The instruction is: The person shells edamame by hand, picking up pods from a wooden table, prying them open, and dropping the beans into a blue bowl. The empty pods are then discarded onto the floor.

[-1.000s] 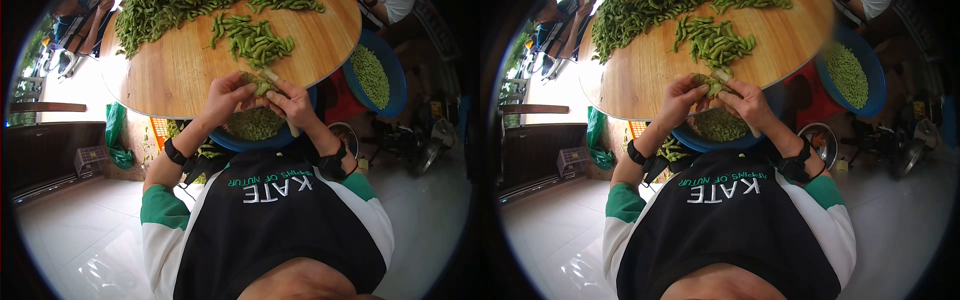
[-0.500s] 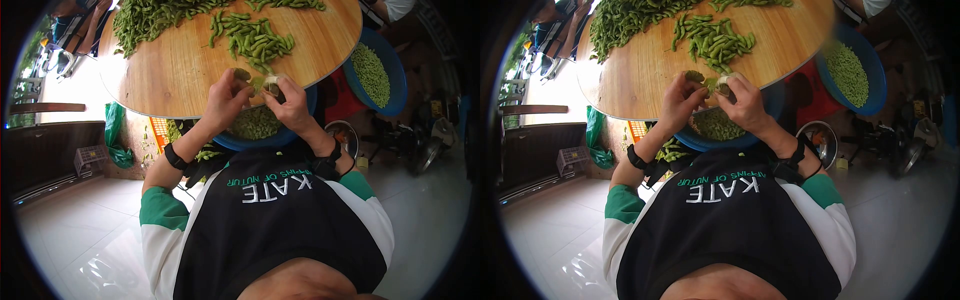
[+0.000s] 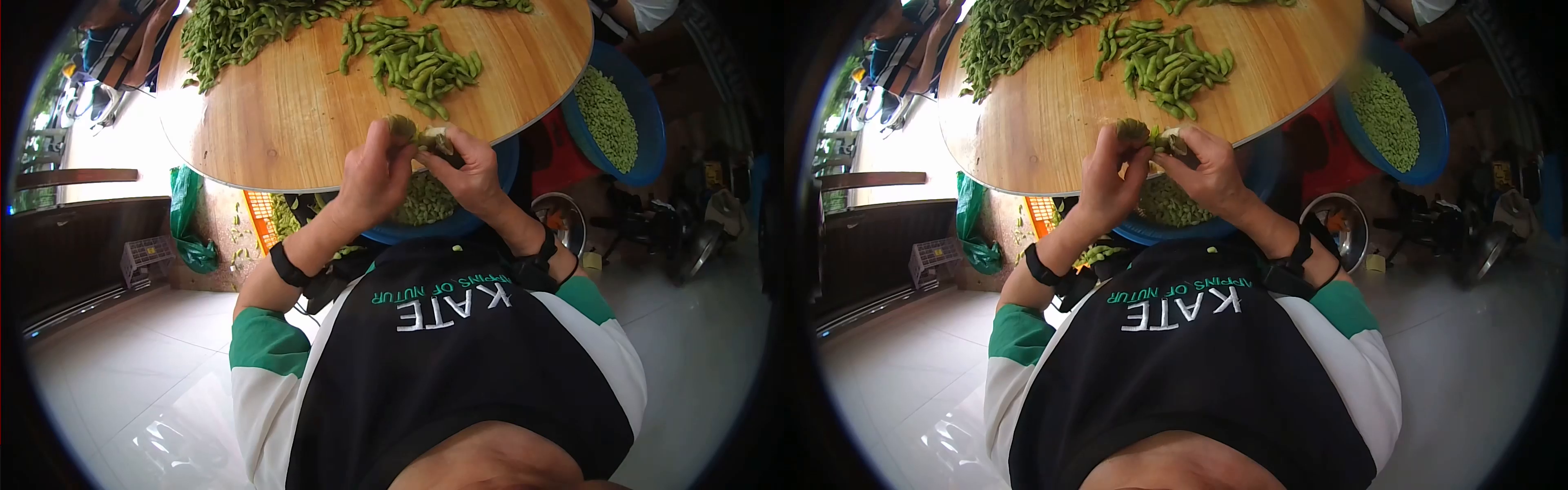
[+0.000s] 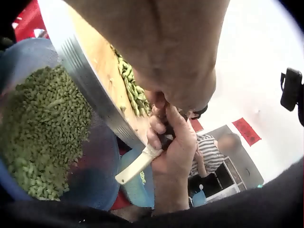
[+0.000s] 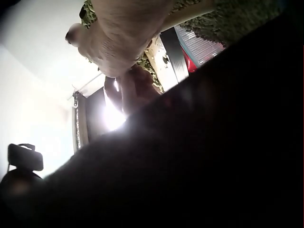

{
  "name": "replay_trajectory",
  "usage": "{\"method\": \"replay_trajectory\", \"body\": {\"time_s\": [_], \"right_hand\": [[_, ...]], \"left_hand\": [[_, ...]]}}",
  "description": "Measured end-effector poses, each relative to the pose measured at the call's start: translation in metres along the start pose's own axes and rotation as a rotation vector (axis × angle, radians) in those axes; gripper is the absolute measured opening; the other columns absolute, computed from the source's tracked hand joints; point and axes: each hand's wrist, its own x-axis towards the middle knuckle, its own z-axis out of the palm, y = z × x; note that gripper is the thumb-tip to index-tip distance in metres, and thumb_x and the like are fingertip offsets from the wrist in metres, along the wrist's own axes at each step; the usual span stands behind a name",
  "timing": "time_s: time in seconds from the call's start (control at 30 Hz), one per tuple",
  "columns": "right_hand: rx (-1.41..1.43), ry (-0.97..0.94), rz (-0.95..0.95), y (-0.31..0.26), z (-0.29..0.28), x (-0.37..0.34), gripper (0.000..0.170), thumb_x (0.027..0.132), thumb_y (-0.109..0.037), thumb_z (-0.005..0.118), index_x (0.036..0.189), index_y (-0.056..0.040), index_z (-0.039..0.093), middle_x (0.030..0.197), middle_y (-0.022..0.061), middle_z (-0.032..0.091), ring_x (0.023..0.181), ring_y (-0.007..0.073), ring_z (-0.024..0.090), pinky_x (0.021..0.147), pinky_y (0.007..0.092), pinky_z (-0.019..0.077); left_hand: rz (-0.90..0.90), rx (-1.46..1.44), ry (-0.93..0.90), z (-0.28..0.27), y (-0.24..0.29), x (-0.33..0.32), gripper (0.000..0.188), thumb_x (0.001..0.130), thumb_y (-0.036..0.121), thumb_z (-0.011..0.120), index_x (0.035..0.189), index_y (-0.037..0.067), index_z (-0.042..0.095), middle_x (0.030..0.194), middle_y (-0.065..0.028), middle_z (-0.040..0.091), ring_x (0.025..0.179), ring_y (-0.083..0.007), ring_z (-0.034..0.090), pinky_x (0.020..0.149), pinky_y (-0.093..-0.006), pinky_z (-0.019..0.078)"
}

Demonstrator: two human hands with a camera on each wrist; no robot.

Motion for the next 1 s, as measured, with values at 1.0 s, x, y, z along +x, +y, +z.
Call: {"method": "replay_trajectory", "body": {"time_s": [1.0], "right_hand": [[0.069, -0.385, 0.269, -0.015, -0.014, -0.004, 0.037, 0.095, -0.014, 0.05, 0.129, -0.001, 0.044, 0.087, 0.0042, 0.056, 0.057, 0.0078, 0.046, 0.052, 0.0217, 0.0399]], "left_hand": [[-0.049, 0.517, 0.091, -0.056, -0.099, 0.103, 0.02, 0.08, 0.016, 0.065, 0.093, 0.001, 0.065, 0.081, -0.0172, 0.062, 0.072, -0.0324, 0.061, 0.066, -0.0386, 0.0486]]}}
